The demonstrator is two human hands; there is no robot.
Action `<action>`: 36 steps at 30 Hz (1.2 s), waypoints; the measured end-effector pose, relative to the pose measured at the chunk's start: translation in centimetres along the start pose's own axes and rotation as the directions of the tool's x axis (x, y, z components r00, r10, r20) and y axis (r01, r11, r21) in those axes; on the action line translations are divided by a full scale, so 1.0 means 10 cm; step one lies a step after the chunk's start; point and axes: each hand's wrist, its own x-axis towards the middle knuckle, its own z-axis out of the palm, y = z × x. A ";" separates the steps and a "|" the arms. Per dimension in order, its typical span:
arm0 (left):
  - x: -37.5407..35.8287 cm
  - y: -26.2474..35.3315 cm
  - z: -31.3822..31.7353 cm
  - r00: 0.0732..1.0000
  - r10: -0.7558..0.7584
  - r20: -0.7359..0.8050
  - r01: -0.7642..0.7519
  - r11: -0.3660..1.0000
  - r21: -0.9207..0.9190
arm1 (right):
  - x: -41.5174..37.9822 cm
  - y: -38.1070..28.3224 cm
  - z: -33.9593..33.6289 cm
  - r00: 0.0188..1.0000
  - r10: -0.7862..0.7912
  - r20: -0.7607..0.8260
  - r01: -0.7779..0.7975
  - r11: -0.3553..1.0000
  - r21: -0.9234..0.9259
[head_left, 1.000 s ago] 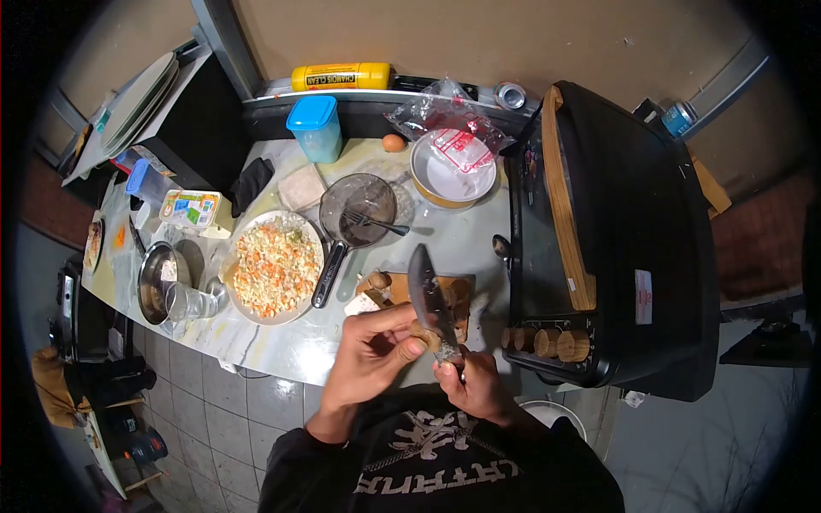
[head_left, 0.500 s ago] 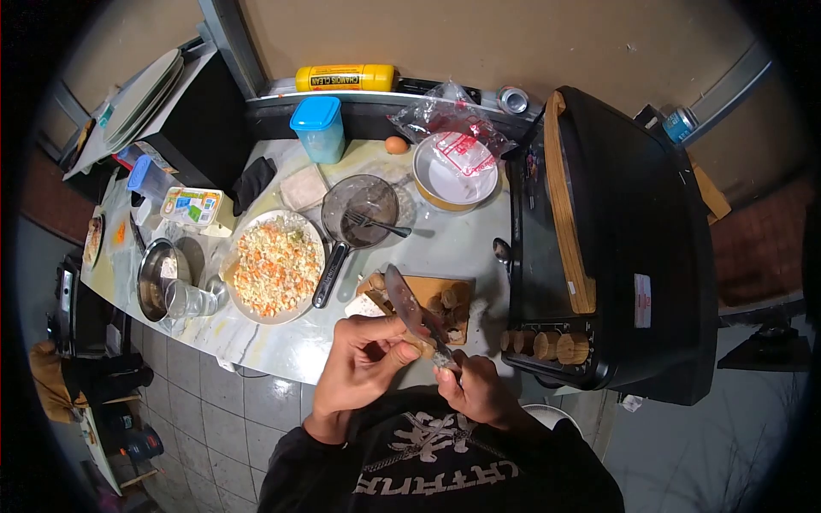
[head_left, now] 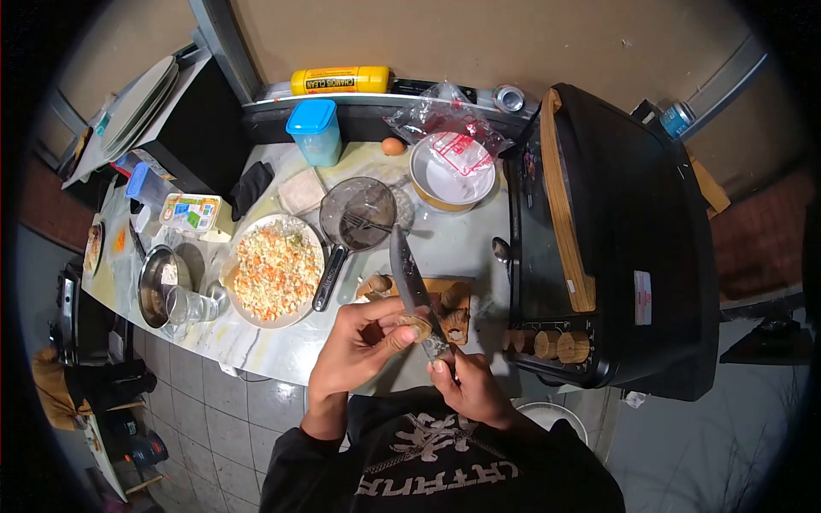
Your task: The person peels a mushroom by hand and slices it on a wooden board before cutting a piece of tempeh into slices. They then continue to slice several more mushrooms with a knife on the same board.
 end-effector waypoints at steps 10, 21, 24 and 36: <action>-0.04 -0.57 0.22 0.985 -0.017 -0.172 -0.050 0.924 -0.378 | -0.05 0.09 0.01 0.994 0.108 -0.002 -0.107 0.986 0.124; -0.12 -0.94 0.13 0.952 -0.237 -0.195 0.204 0.963 -0.176 | -0.10 0.53 0.03 0.827 0.510 0.238 -0.560 0.704 0.437; -0.19 -1.11 0.11 0.939 -0.282 -0.196 0.259 0.957 -0.133 | -0.12 0.64 0.09 0.798 0.570 0.196 -0.596 0.698 0.397; -0.16 -1.32 0.20 0.921 -0.132 -0.367 0.230 0.943 0.239 | -0.20 0.72 0.22 0.865 0.453 -0.213 -0.482 0.870 -0.105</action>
